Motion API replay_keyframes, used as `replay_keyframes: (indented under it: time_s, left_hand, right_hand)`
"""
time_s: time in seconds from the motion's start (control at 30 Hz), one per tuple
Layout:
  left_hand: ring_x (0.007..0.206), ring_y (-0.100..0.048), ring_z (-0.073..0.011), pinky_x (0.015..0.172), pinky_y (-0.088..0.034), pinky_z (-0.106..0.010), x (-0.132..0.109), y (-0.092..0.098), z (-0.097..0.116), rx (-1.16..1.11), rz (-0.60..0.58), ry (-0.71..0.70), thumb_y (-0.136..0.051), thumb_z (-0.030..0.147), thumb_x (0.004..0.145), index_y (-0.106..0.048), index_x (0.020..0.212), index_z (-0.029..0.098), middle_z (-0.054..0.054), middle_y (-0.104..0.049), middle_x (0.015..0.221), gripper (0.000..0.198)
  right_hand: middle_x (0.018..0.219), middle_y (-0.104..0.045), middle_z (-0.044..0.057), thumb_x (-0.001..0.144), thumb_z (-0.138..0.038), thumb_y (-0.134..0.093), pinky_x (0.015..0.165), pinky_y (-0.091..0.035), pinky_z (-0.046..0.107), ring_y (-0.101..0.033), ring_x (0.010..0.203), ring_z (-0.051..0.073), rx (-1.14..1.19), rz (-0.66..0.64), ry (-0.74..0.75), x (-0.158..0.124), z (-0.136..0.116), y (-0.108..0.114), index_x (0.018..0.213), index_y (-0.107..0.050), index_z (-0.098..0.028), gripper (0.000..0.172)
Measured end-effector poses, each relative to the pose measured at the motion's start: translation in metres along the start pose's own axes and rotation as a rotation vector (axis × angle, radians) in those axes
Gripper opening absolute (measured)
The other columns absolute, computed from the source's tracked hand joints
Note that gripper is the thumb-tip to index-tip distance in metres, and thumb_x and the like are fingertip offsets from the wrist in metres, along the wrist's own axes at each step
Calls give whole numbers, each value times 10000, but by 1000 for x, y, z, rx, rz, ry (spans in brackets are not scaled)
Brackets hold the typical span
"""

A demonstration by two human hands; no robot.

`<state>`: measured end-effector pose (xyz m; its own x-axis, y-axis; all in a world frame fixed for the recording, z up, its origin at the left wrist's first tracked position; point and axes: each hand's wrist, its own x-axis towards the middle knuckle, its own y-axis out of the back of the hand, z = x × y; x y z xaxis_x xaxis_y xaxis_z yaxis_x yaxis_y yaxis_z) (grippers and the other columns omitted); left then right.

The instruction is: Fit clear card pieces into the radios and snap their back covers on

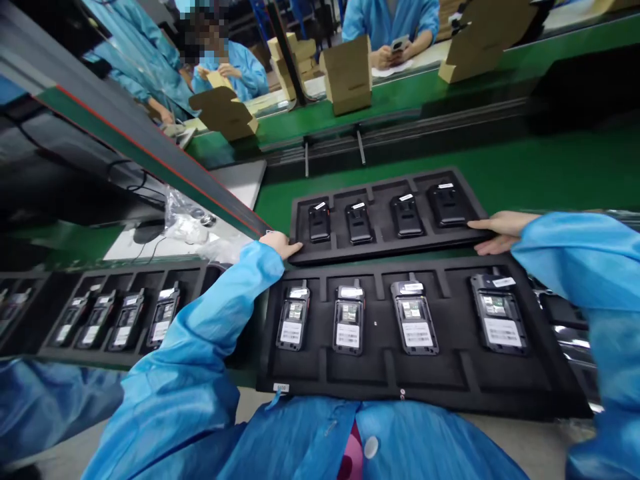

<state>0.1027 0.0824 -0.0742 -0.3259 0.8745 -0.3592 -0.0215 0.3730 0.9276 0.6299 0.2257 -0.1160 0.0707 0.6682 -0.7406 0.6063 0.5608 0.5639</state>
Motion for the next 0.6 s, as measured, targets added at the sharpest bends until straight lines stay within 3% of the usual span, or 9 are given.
replay_keyframes:
  time_s: [0.13, 0.23, 0.33, 0.5, 0.6]
  left_hand:
    - [892, -694, -246, 707, -444, -290, -23, 3, -15, -114, -26, -113, -510, 579, 964, -762, 875, 126, -123, -735, 896, 526]
    - [682, -598, -140, 638, -398, -240, -34, 1, -18, -241, -158, -312, -585, 575, 929, -764, 746, 164, -25, -670, 689, 484]
    - [605, -513, -89, 619, -378, -211, -31, 0, -7, -357, -262, -488, -633, 484, 918, -793, 736, 175, 17, -635, 624, 393]
    - [745, -620, -89, 724, -448, -187, -8, 1, 26, -424, -320, -587, -613, 240, 938, -823, 973, 176, 16, -745, 840, 222]
    - [902, -683, -152, 841, -555, -281, 2, -9, 45, -361, -426, -624, -661, 263, 961, -758, 1060, 146, -24, -744, 1014, 182]
  right_hand:
    - [1021, -725, 307, 855, -609, -554, 782, -643, 441, -757, 948, 363, 147, -181, 30, 1, 3, 3, 765, -656, -169, 460]
    - [987, -719, 328, 787, -589, -588, 775, -635, 472, -756, 916, 394, 216, -175, 31, 5, 5, 3, 741, -623, -200, 394]
    - [956, -727, 310, 767, -572, -621, 812, -635, 465, -757, 924, 393, 270, -129, -11, 8, 4, 0, 774, -577, -235, 340]
    - [1057, -721, 302, 853, -590, -554, 1008, -584, 427, -748, 1013, 372, 311, -91, -95, 9, -4, -7, 1048, -532, -259, 386]
    - [1085, -712, 308, 883, -607, -526, 1105, -517, 387, -741, 1042, 355, 324, -56, -122, 8, -7, -10, 1279, -442, -258, 535]
